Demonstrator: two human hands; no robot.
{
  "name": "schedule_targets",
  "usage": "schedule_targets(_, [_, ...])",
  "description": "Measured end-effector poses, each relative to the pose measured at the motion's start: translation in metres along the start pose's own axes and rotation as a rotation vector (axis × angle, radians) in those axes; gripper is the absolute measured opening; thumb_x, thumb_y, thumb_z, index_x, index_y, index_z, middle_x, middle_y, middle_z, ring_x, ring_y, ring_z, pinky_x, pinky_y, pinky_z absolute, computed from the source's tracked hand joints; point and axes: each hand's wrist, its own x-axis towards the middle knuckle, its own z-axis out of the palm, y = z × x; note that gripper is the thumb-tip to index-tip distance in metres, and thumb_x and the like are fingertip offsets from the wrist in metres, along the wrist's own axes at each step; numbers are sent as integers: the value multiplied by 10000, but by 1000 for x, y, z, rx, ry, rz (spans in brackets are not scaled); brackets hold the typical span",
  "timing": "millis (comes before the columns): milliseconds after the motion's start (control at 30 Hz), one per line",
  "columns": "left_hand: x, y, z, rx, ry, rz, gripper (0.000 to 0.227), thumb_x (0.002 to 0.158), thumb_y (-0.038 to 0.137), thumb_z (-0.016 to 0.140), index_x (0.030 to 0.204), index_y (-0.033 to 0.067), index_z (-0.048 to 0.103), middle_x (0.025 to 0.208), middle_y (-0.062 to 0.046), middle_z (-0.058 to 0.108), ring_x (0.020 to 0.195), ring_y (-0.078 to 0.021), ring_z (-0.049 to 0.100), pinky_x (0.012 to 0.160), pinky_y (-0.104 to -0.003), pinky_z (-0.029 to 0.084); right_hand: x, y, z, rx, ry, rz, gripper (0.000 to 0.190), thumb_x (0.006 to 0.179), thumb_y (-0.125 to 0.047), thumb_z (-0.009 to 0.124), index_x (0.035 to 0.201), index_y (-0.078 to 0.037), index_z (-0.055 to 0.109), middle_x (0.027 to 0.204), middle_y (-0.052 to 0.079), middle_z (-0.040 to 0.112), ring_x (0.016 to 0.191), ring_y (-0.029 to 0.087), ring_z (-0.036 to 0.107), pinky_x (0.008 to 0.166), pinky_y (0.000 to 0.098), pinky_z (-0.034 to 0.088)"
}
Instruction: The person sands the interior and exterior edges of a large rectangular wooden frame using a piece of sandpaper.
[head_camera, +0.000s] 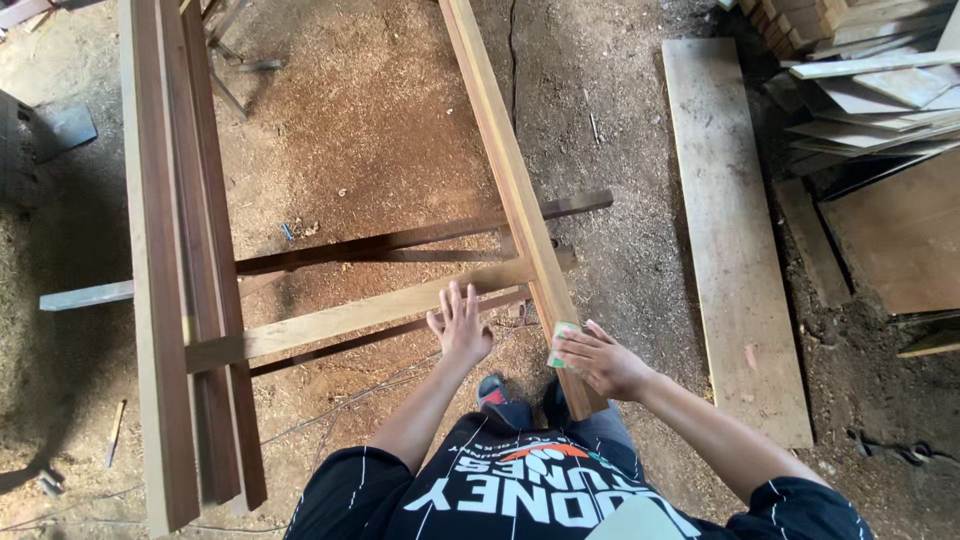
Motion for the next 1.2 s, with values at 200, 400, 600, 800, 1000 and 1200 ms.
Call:
schedule_targets(200, [2, 9, 5, 137, -48, -55, 1026, 830, 128, 631, 1616, 169, -27, 1668, -121, -192, 1521, -309, -196, 1176, -633, -60, 2, 8, -12, -23, -141, -45, 420, 1003, -368, 465, 1381, -202, 543, 1546, -10, 380, 1485, 185, 183, 1191, 526, 12])
schedule_targets(400, [13, 2, 32, -64, 104, -97, 960, 822, 190, 640, 1588, 213, 61, 1674, -48, -70, 1536, -242, -88, 1192, -633, -52, 8, 44, -11, 28, 52, -398, 487, 934, -499, 568, 1313, -199, 627, 1461, 23, 508, 1408, 275, 314, 1136, 512, 236])
schedule_targets(600, [15, 11, 113, -155, 482, -91, 782, 792, 202, 634, 1520, 215, 352, 1653, -51, 245, 1552, -229, 170, 1191, -587, 140, 14, 77, 2, -67, -110, -497, 313, 1011, -334, 528, 1281, -232, 650, 1452, -7, 558, 1424, 232, 377, 1165, 532, 325])
schedule_targets(800, [13, 62, 196, -523, 605, -213, 581, 885, 302, 621, 1427, 149, 478, 1522, -115, 467, 1383, -271, 449, 1095, -509, 292, 11, 98, -2, 78, -125, -561, 412, 981, -307, 541, 1372, -179, 575, 1472, 20, 509, 1436, 322, 286, 1051, 653, 283])
schedule_targets(1000, [-10, 107, 247, -1015, 610, -273, 414, 1014, 337, 443, 1272, 85, 649, 1141, -161, 724, 1056, -283, 693, 924, -347, 518, 15, 98, -28, -149, -68, -723, 435, 913, -273, 524, 1329, -160, 582, 1514, 20, 493, 1438, 317, 308, 993, 767, 152])
schedule_targets(1200, [-30, 149, 247, -1291, 706, -380, 467, 1058, 350, 372, 1212, 21, 665, 1035, -192, 738, 956, -285, 673, 872, -373, 517, 20, 101, -37, -77, 91, -898, 364, 936, -209, 541, 1258, -64, 630, 1395, 80, 569, 1389, 277, 426, 1132, 658, 211])
